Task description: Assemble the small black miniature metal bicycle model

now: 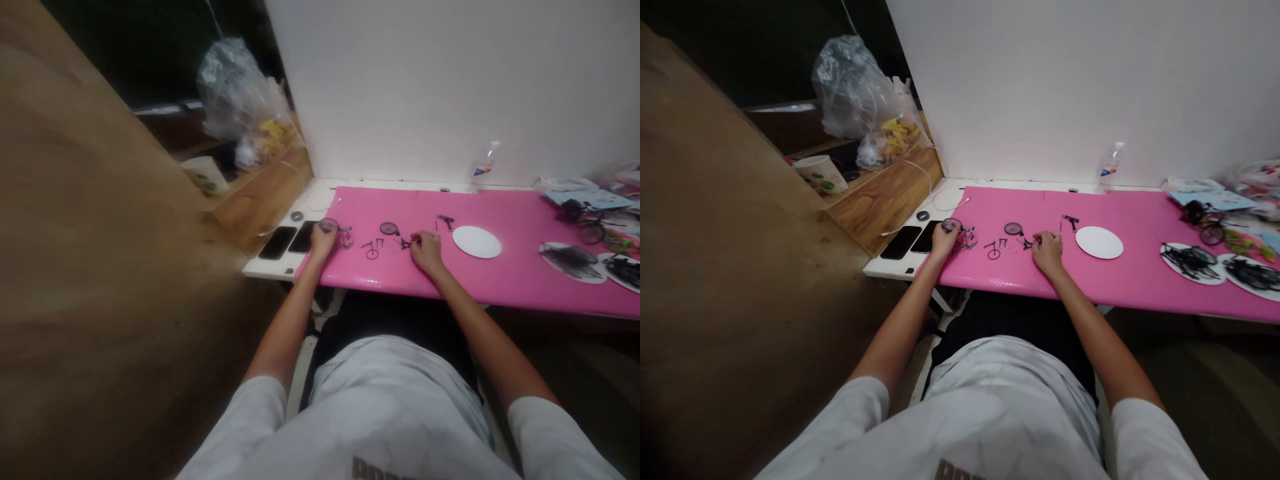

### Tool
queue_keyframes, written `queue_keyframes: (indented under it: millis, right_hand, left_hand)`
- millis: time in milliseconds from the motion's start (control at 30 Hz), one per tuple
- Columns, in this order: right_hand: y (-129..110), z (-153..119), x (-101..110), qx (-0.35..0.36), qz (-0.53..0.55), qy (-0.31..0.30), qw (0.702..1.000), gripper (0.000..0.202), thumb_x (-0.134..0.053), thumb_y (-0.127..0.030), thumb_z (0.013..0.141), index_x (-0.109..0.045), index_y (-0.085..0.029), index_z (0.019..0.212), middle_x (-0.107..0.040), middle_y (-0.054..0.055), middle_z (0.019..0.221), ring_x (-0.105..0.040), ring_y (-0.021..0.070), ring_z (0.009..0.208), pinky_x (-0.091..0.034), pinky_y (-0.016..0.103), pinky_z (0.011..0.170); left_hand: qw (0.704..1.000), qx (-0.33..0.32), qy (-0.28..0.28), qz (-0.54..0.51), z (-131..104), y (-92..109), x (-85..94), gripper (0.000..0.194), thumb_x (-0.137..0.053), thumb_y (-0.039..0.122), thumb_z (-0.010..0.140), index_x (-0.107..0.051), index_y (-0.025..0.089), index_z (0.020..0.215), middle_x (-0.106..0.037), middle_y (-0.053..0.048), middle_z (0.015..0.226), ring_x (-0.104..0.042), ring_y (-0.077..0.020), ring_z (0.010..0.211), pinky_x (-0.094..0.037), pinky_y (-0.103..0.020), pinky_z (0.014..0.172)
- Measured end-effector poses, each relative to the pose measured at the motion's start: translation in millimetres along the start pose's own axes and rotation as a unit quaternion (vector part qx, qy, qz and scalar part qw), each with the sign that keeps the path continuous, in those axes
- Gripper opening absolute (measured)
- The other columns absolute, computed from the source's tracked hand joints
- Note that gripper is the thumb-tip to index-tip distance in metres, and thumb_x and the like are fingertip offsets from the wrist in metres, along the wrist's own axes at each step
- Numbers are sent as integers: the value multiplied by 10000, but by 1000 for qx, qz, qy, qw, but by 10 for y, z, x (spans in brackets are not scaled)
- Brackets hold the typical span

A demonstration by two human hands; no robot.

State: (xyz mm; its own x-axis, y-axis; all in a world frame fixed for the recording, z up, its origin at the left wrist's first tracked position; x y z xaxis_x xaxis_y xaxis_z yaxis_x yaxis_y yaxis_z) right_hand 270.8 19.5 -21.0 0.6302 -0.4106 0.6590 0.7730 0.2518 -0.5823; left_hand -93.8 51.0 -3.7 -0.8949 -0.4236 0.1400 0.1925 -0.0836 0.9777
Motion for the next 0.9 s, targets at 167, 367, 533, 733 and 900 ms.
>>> queue_keyframes:
  millis: [167,367,533,733,900]
  right_hand:
    - [9,-7,-14,-1,1,7,1000,254,-582,-197,902,-783,-211,1056,-794,148,1164,-542,406,1237,-449,607,1127]
    - [14,1,-27,7,3,1,1000,257,-575,-203,900,-789,-215,1043,-798,145,1155,-560,395,1206,-443,611,1130]
    - [29,5,-27,8,-2,-5,1000,271,-575,-201,892,-801,-216,1040,-800,142,1162,-557,397,1209,-445,608,1114]
    - [52,12,-41,23,-6,-16,1000,291,-565,-149,867,-809,-216,1012,-803,134,1131,-585,374,1163,-433,599,1118]
    - [45,17,-50,22,-6,-11,1000,272,-579,-160,870,-816,-225,987,-798,137,1095,-569,383,1165,-433,606,1116]
  left_hand:
    - [986,-82,22,143,-62,-19,30,224,-789,381,893,-675,204,972,-696,-77,905,-689,-275,937,-524,-382,948]
    - [958,-162,42,232,-166,54,10,219,-726,290,910,-724,172,1094,-631,-223,1231,-608,-411,1238,-447,-553,1126]
    - [951,-257,4,172,-237,187,-52,230,-625,151,937,-766,220,1105,-655,-163,1204,-588,-359,1265,-402,-528,1198]
    - [952,-222,-196,80,-467,329,-314,162,-759,163,886,-819,223,1025,-721,-123,1088,-649,-305,1045,-466,-445,1113]
    - [944,-196,-230,132,-654,212,-512,167,-812,257,894,-848,242,1057,-718,-122,1120,-674,-312,1056,-503,-417,1057]
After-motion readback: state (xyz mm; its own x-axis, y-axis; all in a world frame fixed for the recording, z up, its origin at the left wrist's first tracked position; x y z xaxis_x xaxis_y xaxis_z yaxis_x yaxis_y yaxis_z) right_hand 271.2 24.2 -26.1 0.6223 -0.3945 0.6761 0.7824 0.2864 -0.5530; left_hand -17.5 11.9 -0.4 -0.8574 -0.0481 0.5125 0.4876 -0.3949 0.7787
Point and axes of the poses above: each hand's wrist, its own z-axis towards the middle knuckle, its own x-axis out of the back of the hand, y = z × x, the point moved 2 cm from there along z, towards the middle knuckle
